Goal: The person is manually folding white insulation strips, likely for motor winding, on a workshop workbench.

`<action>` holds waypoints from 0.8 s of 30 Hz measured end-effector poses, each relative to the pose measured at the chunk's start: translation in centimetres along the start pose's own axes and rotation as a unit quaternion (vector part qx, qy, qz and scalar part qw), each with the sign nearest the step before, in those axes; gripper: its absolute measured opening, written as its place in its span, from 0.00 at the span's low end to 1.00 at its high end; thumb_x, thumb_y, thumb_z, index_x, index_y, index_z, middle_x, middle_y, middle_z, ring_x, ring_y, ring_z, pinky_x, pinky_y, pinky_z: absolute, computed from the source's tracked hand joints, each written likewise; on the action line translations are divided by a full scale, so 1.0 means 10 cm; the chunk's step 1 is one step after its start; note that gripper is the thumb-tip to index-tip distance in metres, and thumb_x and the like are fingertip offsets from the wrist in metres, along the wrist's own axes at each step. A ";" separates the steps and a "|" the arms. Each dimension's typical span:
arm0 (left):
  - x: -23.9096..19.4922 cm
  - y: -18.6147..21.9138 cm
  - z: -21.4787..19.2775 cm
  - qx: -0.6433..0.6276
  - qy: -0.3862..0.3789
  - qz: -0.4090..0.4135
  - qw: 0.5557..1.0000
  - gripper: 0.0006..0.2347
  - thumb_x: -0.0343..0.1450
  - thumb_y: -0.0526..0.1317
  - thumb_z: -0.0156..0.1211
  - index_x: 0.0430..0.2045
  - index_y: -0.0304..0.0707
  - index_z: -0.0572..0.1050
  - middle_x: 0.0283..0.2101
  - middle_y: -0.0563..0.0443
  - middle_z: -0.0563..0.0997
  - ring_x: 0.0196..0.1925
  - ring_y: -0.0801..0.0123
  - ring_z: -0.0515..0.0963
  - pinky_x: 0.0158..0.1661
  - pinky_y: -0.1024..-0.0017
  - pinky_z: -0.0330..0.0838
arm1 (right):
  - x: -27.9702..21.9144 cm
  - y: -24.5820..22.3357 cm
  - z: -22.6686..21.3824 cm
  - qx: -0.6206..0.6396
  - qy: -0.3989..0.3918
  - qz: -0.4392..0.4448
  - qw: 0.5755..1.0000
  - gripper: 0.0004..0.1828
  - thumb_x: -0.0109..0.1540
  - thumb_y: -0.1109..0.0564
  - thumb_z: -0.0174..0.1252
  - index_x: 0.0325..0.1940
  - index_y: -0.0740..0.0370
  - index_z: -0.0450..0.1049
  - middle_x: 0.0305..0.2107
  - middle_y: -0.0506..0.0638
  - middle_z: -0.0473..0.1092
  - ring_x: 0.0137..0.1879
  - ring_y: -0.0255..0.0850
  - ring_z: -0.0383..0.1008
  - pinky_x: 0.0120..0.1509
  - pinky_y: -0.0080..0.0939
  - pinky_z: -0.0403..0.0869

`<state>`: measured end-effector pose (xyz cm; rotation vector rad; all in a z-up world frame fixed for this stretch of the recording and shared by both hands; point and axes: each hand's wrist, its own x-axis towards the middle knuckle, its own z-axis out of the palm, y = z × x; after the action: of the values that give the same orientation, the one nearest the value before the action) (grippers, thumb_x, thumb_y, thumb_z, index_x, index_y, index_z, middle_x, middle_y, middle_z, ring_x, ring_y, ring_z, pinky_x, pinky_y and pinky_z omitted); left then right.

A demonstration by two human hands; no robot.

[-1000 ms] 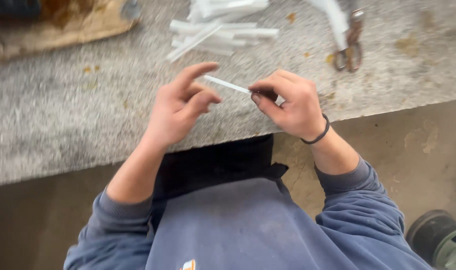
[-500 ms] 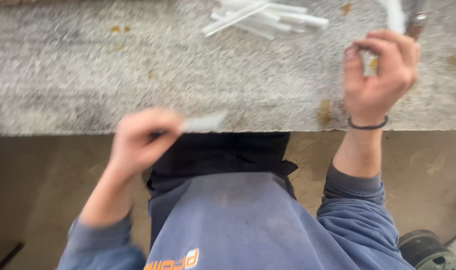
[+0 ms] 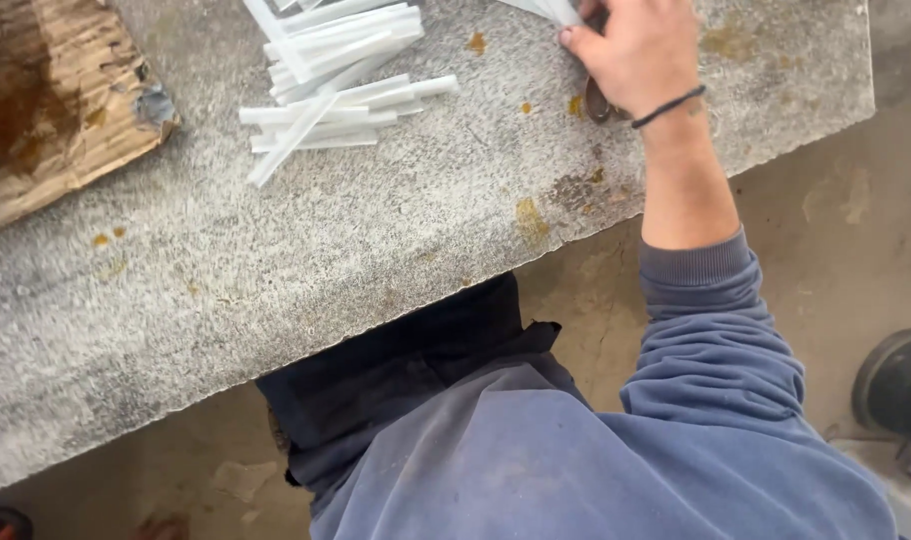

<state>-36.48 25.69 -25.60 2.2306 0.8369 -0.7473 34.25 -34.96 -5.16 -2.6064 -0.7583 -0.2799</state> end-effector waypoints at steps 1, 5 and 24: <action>-0.01 0.01 0.02 0.021 0.022 0.010 0.999 0.15 0.66 0.45 0.66 0.46 0.46 0.85 0.53 0.46 0.84 0.58 0.60 0.81 0.58 0.63 0.72 | 0.01 -0.01 0.01 0.003 -0.006 -0.003 1.000 0.10 0.65 0.55 0.71 0.41 0.63 0.81 0.33 0.52 0.78 0.37 0.44 0.79 0.40 0.45 0.73; 0.03 1.88 -0.55 0.203 -0.100 -0.002 0.974 0.19 0.69 0.52 0.63 0.55 0.56 0.78 0.57 0.51 0.80 0.60 0.60 0.78 0.58 0.64 0.72 | 0.06 -0.04 0.04 0.096 -0.034 0.035 0.994 0.08 0.64 0.58 0.69 0.44 0.64 0.79 0.33 0.51 0.78 0.39 0.41 0.80 0.42 0.41 0.76; -0.08 5.68 -1.10 -0.249 -0.044 0.376 0.892 0.17 0.71 0.39 0.65 0.54 0.40 0.75 0.41 0.49 0.86 0.40 0.71 0.86 0.43 0.73 0.79 | -0.38 -1.26 -0.17 0.115 0.037 -0.184 0.975 0.02 0.67 0.63 0.64 0.41 0.59 0.81 0.38 0.52 0.80 0.43 0.39 0.81 0.45 0.39 0.77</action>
<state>6.85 -0.66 2.20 1.8066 0.0501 -0.2119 24.06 -27.80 -0.58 -2.2159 -1.1713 -0.3695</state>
